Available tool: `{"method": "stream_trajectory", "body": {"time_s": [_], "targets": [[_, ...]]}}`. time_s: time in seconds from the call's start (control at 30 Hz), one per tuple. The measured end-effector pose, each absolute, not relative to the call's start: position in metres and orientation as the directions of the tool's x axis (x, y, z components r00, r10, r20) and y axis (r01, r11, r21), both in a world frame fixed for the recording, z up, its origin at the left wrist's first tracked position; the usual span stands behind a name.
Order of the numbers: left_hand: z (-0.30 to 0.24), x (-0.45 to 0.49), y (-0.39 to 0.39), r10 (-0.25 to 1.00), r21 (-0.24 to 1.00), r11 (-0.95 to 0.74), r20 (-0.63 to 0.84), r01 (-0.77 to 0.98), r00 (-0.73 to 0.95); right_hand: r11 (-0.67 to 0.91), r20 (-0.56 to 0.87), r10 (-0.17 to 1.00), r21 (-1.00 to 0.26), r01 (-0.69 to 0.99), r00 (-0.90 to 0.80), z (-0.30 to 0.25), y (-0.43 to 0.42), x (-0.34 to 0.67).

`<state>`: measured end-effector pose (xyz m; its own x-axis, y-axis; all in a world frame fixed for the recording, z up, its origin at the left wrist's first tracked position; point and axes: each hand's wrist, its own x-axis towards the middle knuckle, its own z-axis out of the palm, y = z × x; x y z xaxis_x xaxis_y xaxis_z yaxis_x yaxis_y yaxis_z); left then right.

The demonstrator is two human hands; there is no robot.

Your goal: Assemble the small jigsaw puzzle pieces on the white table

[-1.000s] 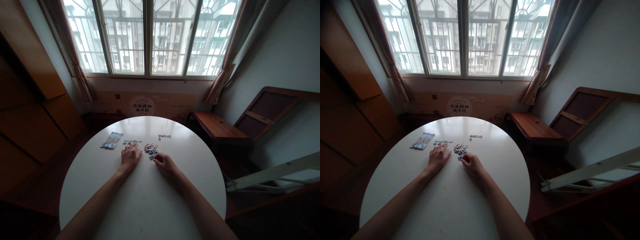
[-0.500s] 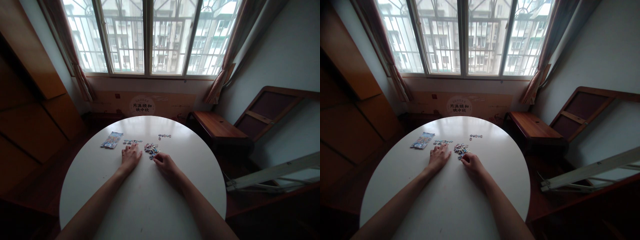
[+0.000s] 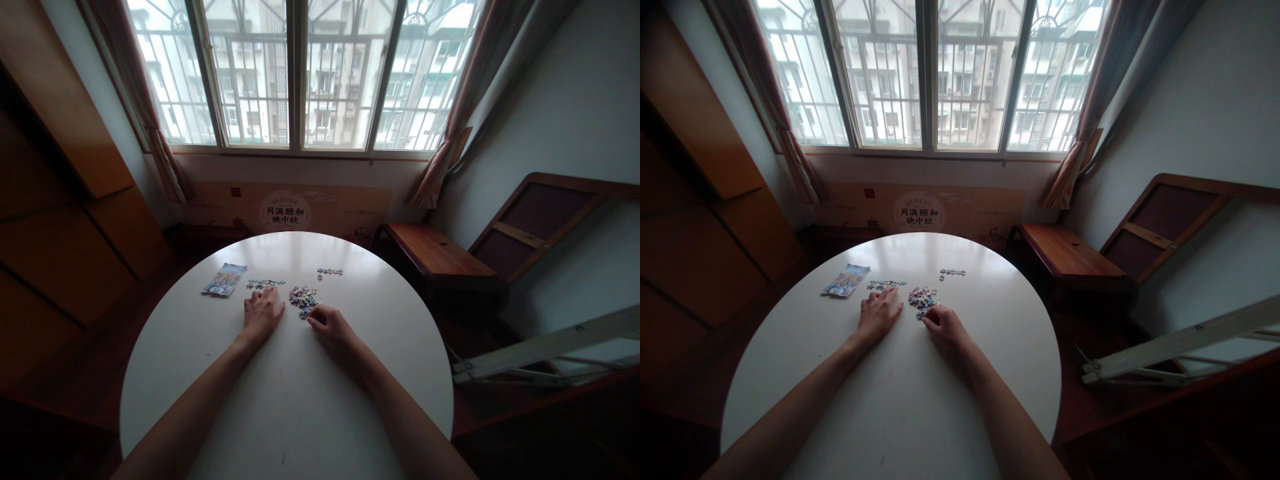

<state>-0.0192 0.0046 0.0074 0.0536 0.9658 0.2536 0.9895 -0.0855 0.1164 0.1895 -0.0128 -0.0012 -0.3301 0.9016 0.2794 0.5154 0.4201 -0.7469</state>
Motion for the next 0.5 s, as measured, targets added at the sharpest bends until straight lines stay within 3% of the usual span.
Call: {"method": "stream_trajectory", "body": {"time_s": [0.27, 0.5], "targets": [[0.0128, -0.0195, 0.0026, 0.935, 0.147, -0.124, 0.348, 0.981, 0.066, 0.431, 0.289, 0.896, -0.743, 0.511, -0.336, -0.0005, -0.0145, 0.1890], [0.0140, -0.0186, 0.0049, 0.989, 0.174, 0.004, 0.147, 0.985, -0.030, 0.424, 0.281, 0.899, -0.749, 0.509, -0.335, 0.0012, -0.0148, 0.1891]]}}
